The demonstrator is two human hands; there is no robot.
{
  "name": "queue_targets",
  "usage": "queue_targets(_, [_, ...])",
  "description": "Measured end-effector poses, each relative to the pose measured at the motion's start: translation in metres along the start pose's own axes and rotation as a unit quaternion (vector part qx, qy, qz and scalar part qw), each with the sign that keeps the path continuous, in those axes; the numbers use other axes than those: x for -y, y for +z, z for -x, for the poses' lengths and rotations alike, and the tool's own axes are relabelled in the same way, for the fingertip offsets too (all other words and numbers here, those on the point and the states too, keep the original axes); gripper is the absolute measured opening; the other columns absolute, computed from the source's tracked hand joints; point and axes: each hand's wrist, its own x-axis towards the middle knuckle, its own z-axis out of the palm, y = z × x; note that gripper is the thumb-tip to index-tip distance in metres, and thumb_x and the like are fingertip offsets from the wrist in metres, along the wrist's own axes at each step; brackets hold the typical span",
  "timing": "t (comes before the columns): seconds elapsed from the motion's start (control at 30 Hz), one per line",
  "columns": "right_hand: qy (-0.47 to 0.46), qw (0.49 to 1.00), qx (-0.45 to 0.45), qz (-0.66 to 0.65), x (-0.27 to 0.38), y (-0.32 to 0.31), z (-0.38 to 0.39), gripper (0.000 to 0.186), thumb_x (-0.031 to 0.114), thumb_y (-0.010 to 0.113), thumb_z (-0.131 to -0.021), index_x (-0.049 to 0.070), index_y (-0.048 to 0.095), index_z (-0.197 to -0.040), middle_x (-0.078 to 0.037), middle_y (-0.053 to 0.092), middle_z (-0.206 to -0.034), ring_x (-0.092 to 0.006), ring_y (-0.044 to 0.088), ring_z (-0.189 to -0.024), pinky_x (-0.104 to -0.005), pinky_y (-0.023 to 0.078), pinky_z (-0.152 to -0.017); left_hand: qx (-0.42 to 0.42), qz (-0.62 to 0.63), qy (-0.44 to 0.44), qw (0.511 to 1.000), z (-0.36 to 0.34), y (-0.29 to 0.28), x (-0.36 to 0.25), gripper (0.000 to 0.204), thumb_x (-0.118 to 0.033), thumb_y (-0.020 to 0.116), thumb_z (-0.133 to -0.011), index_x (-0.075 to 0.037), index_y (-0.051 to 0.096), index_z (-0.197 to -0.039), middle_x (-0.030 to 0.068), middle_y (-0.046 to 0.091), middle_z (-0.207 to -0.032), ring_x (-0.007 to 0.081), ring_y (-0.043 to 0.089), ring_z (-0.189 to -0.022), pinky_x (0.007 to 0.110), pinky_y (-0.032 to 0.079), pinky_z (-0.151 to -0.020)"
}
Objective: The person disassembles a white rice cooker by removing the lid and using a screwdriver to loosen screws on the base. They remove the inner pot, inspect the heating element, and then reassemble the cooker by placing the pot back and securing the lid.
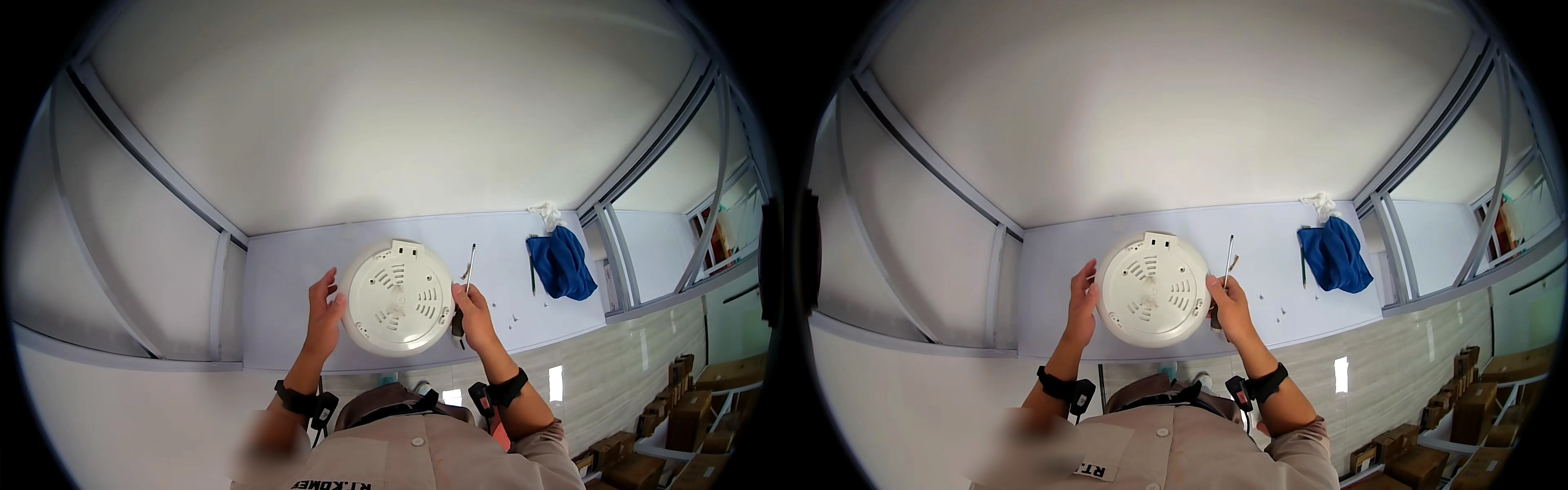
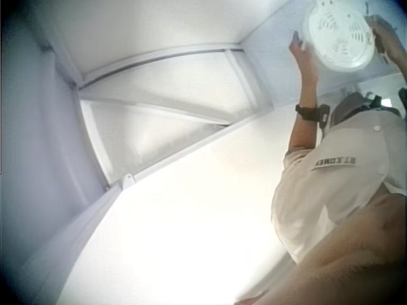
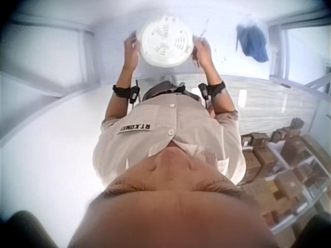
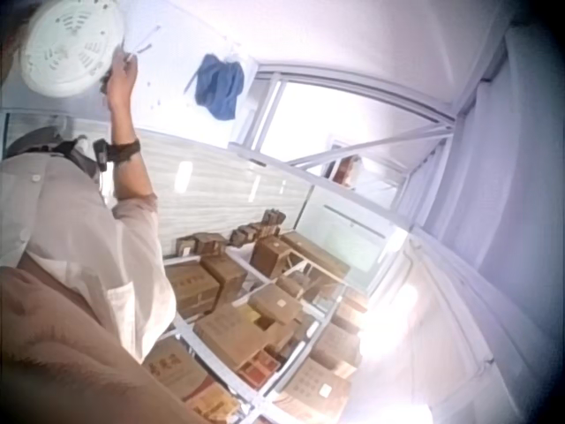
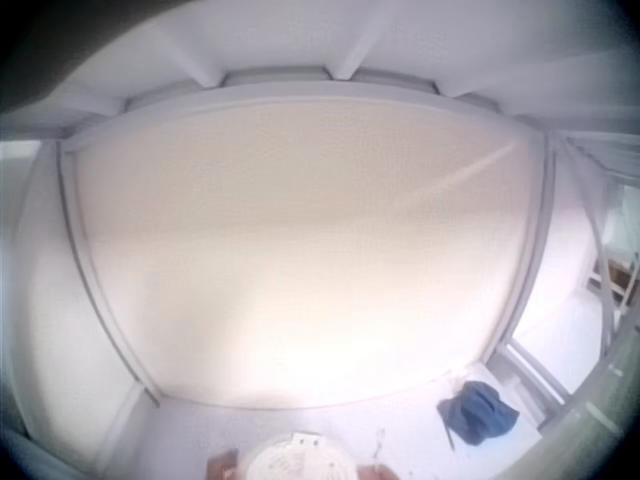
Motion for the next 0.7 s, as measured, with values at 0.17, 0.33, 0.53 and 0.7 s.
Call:
queue_targets(0.17, [0.037, 0.999, 0.017, 0.017, 0.001, -0.001, -0.003, 0.044, 0.052, 0.058, -0.104, 0.009, 0.060, -0.103, -0.002, 0.067, -0.091, -0.0097, 0.063, -0.080, -0.0267, 0.050, -0.062, 0.041, 0.066, -0.152, 0.985, -0.007, -0.005, 0.040, 0.081, -0.070, 0.029, -0.104, -0.010, 0.037, -0.158, 0.0145, 0.042, -0.155, 0.0304, 0.041, -0.142, 0.050, 0.041, -0.112])
queue_targets(0.33, [0.112, 0.991, 0.060, -0.036, 0.000, -0.012, -0.007, 0.058, 0.065, 0.050, -0.102, 0.009, 0.061, -0.105, -0.003, 0.068, -0.092, -0.0130, 0.065, -0.080, -0.0292, 0.052, -0.063, 0.004, 0.094, -0.375, 0.922, -0.011, 0.010, -0.007, 0.093, -0.086, 0.021, -0.095, -0.020, 0.041, -0.158, 0.0156, 0.049, -0.154, 0.0417, 0.047, -0.140, 0.067, 0.040, -0.108])
queue_targets(0.53, [0.162, 0.984, 0.032, -0.059, 0.002, 0.001, -0.020, 0.060, 0.067, 0.048, -0.102, 0.009, 0.065, -0.104, -0.004, 0.069, -0.090, -0.0147, 0.066, -0.078, -0.0313, 0.054, -0.064, 0.131, 0.176, -0.358, 0.908, -0.020, 0.001, 0.000, 0.093, -0.083, 0.030, -0.096, -0.019, 0.031, -0.163, 0.0154, 0.027, -0.168, 0.0417, 0.034, -0.149, 0.073, 0.037, -0.107])
queue_targets(0.7, [0.146, 0.983, 0.084, -0.073, 0.016, -0.003, -0.009, 0.051, 0.060, 0.057, -0.101, 0.009, 0.066, -0.105, -0.005, 0.070, -0.090, -0.0154, 0.066, -0.075, -0.0324, 0.054, -0.062, 0.184, 0.242, -0.233, 0.924, -0.016, -0.015, 0.028, 0.087, -0.072, 0.037, -0.102, -0.014, 0.022, -0.166, 0.0128, 0.026, -0.169, 0.0336, 0.034, -0.150, 0.055, 0.040, -0.114])
